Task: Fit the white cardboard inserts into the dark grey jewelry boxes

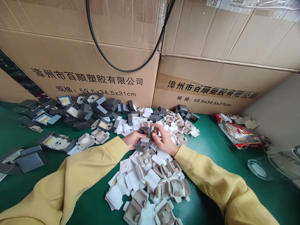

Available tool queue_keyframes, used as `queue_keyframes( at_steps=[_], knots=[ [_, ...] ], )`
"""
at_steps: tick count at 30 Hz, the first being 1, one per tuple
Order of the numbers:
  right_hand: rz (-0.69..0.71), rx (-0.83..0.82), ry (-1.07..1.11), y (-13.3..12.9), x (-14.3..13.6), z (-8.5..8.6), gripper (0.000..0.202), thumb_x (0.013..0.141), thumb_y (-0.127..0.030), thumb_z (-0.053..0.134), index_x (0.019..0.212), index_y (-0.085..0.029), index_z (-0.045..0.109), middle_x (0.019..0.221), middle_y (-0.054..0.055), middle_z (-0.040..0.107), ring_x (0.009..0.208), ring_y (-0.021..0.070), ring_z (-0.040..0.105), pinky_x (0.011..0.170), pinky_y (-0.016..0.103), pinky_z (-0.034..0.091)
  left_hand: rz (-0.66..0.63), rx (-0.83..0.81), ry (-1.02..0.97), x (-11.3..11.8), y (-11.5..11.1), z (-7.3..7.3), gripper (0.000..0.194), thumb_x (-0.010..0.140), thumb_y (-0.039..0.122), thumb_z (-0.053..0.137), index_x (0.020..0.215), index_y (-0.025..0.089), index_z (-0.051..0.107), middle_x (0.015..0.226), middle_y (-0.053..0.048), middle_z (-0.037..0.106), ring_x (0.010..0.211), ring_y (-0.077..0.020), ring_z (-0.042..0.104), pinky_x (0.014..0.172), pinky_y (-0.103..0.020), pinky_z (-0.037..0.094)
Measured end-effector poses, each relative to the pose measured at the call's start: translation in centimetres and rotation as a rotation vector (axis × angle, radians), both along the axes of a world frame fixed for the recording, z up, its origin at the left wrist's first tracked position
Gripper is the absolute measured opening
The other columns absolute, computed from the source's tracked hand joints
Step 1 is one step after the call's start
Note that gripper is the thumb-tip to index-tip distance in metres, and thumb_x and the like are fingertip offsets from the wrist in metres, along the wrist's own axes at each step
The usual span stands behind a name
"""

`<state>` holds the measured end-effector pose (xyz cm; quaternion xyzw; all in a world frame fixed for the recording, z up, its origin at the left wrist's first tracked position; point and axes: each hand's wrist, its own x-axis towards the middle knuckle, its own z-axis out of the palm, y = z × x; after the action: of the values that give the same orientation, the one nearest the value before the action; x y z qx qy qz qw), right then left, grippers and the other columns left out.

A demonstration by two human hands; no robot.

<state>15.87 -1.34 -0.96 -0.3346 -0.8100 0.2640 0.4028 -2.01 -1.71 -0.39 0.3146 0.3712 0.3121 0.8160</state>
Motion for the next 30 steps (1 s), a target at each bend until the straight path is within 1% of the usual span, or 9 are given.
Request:
queue_keyframes(
  at_steps=[3,6,10,15,20,22,25,28,30],
  knots=[
    [0.003,-0.004,0.045,0.2,0.0,0.3,0.030,0.092,-0.039,0.033,0.105,-0.019,0.051,0.085,0.005,0.053,0.079,0.0165,0.054,0.073,0.032,0.047,0.068,-0.005,0.011,0.1,0.2,-0.1,0.022,0.071,0.016,0.054,0.091,0.014,0.062,0.065,-0.006,0.065,0.052,-0.0185,0.060,0.051,-0.035,0.051],
    [-0.019,-0.040,0.090,0.7,-0.2,0.3,0.030,0.092,-0.038,0.032,0.095,-0.020,0.055,0.090,0.005,0.056,0.084,0.0163,0.055,0.078,0.032,0.045,0.146,0.013,0.018,0.1,0.5,-0.2,0.024,0.073,0.019,0.050,0.093,0.014,0.063,0.069,-0.007,0.066,0.065,-0.0209,0.064,0.051,-0.030,0.049],
    [-0.014,-0.201,0.173,1.3,-0.4,-0.4,0.025,0.090,-0.040,0.040,0.094,-0.020,0.054,0.092,0.005,0.057,0.082,0.0160,0.056,0.078,0.032,0.047,0.184,0.074,0.011,0.0,0.6,-0.1,0.030,0.073,0.020,0.048,0.099,0.013,0.063,0.077,-0.011,0.068,0.078,-0.0238,0.065,0.050,-0.029,0.050],
    [0.072,-0.416,0.305,1.7,-0.6,-0.9,0.027,0.082,-0.044,0.052,0.096,-0.020,0.051,0.095,0.004,0.056,0.071,0.0132,0.059,0.072,0.030,0.050,0.197,0.103,0.027,0.0,0.4,0.0,0.033,0.073,0.020,0.048,0.102,0.014,0.062,0.077,-0.010,0.067,0.064,-0.0197,0.063,0.050,-0.031,0.052],
    [0.118,-0.526,0.293,1.8,-0.6,-0.8,0.032,0.080,-0.044,0.054,0.104,-0.022,0.051,0.100,0.004,0.055,0.072,0.0134,0.061,0.062,0.026,0.049,0.179,0.112,0.010,-0.2,0.7,-0.5,0.037,0.076,0.018,0.045,0.111,0.012,0.057,0.077,-0.009,0.066,0.061,-0.0170,0.063,0.053,-0.032,0.053],
    [0.089,-0.505,0.270,1.9,-0.5,-1.0,0.032,0.079,-0.044,0.055,0.103,-0.022,0.052,0.092,0.002,0.058,0.072,0.0142,0.060,0.060,0.025,0.047,0.188,0.127,-0.008,-0.2,0.7,-0.6,0.037,0.077,0.017,0.045,0.112,0.011,0.056,0.078,-0.009,0.067,0.063,-0.0177,0.063,0.055,-0.033,0.054],
    [-0.036,-0.405,0.274,2.2,-0.3,-1.3,0.028,0.078,-0.044,0.056,0.092,-0.020,0.056,0.080,0.001,0.061,0.069,0.0146,0.057,0.064,0.027,0.046,0.213,0.154,-0.036,0.1,0.5,-0.5,0.034,0.078,0.015,0.047,0.110,0.011,0.057,0.081,-0.010,0.067,0.073,-0.0211,0.065,0.059,-0.036,0.055],
    [-0.200,-0.293,0.275,2.4,-0.1,-1.4,0.024,0.078,-0.042,0.056,0.082,-0.019,0.060,0.078,0.002,0.062,0.070,0.0149,0.054,0.065,0.028,0.044,0.243,0.150,-0.051,0.3,0.4,-0.3,0.032,0.078,0.015,0.051,0.110,0.011,0.058,0.088,-0.012,0.068,0.083,-0.0238,0.065,0.062,-0.036,0.056],
    [-0.290,-0.228,0.279,2.5,0.0,-1.3,0.023,0.079,-0.040,0.055,0.082,-0.018,0.062,0.080,0.003,0.062,0.071,0.0147,0.053,0.065,0.027,0.043,0.247,0.150,-0.054,0.5,0.3,-0.3,0.033,0.078,0.015,0.054,0.110,0.012,0.057,0.096,-0.013,0.067,0.087,-0.0240,0.065,0.063,-0.034,0.056]
  ],
)
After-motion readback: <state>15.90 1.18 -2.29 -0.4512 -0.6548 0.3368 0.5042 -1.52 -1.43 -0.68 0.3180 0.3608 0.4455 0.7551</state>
